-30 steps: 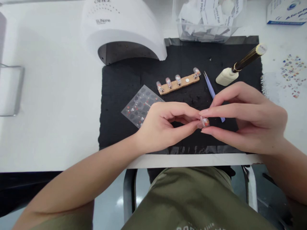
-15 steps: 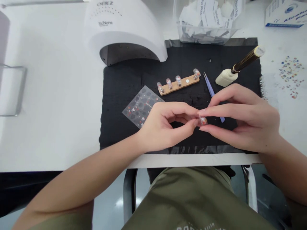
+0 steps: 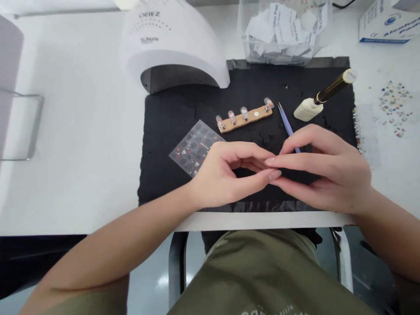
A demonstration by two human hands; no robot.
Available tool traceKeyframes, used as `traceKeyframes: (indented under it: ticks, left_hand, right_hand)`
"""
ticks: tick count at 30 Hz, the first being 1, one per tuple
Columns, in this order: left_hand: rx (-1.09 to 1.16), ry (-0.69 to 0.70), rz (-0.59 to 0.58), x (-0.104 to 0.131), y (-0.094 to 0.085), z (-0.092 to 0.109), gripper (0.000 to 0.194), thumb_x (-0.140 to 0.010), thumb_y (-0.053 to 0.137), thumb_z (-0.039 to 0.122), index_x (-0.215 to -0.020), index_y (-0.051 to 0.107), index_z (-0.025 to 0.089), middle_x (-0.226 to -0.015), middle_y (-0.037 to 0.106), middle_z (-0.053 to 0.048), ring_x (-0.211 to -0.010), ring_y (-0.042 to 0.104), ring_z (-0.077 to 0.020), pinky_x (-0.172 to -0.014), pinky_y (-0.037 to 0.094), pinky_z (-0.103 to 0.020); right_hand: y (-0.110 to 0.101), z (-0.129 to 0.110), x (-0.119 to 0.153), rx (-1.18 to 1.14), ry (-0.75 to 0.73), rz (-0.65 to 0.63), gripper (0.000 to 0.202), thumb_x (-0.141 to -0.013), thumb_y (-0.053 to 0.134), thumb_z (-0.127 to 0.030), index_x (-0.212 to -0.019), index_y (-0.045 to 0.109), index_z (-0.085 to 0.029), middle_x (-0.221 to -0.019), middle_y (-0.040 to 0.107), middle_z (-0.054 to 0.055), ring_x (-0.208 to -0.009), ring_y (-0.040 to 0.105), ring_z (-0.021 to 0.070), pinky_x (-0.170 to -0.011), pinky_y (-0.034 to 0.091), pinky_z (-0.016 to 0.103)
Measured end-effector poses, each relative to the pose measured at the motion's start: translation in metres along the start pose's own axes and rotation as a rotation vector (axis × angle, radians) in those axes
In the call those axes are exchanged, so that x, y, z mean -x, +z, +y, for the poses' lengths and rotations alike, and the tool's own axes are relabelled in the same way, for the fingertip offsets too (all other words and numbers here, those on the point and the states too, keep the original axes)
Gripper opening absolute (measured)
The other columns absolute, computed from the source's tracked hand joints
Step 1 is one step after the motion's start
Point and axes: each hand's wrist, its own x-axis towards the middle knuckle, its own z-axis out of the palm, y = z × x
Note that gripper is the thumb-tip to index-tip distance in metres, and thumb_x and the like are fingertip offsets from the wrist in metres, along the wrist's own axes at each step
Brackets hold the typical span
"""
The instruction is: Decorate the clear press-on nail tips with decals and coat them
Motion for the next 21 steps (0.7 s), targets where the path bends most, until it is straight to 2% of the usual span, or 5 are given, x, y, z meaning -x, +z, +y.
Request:
traceKeyframes:
  ticks: [3,7,10,15,21]
  left_hand:
    - [0.030,0.003,0.006,-0.0012,-0.0002,0.0008,0.021,-0.083,0.097,0.006,-0.097,0.090,0.019,-0.091,0.089,-0.001,-0.080,0.086,-0.0127,-0.079,0.071,-0.015]
    - [-0.009,-0.046,0.002,-0.0016,-0.0025,0.0018,0.022,-0.080,0.106,0.018,-0.096,0.090,0.020,-0.091,0.090,-0.003,-0.080,0.087,-0.0168,-0.078,0.074,-0.022]
    - [-0.038,-0.049,-0.002,-0.0019,-0.0035,0.0022,0.023,-0.080,0.107,0.024,-0.094,0.090,0.019,-0.089,0.089,-0.003,-0.078,0.086,-0.0174,-0.077,0.074,-0.023]
    - [-0.039,0.001,0.003,-0.0034,-0.0032,0.0021,0.016,-0.081,0.105,0.020,-0.088,0.090,0.019,-0.085,0.087,-0.003,-0.074,0.084,-0.0149,-0.070,0.071,-0.019]
    - [-0.102,-0.012,0.001,-0.0034,-0.0043,0.0062,0.011,-0.084,0.099,0.021,-0.088,0.089,0.019,-0.086,0.088,-0.004,-0.076,0.085,-0.0168,-0.071,0.072,-0.022]
  right_hand:
    - [-0.0017,-0.0002,-0.0005,0.009,-0.009,-0.022,0.020,-0.100,0.084,-0.021,-0.120,0.081,-0.026,-0.106,0.077,0.004,-0.096,0.077,0.0168,-0.083,0.070,0.035]
    - [-0.0002,-0.0007,0.0009,-0.006,-0.011,0.013,0.022,-0.100,0.084,-0.018,-0.121,0.081,-0.023,-0.107,0.077,0.005,-0.097,0.077,0.0166,-0.084,0.071,0.035]
    - [0.0009,-0.0018,0.0019,0.002,-0.005,0.006,0.024,-0.099,0.083,-0.015,-0.120,0.081,-0.025,-0.107,0.078,0.006,-0.097,0.077,0.0195,-0.085,0.072,0.039]
    - [-0.0029,-0.0040,0.0000,0.033,0.000,-0.036,0.025,-0.101,0.080,-0.017,-0.121,0.080,-0.032,-0.108,0.078,0.005,-0.096,0.078,0.0210,-0.084,0.072,0.041]
    - [-0.0074,-0.0062,-0.0039,-0.008,0.031,-0.064,0.022,-0.104,0.081,-0.023,-0.125,0.076,-0.026,-0.106,0.078,0.005,-0.097,0.077,0.0180,-0.084,0.070,0.035]
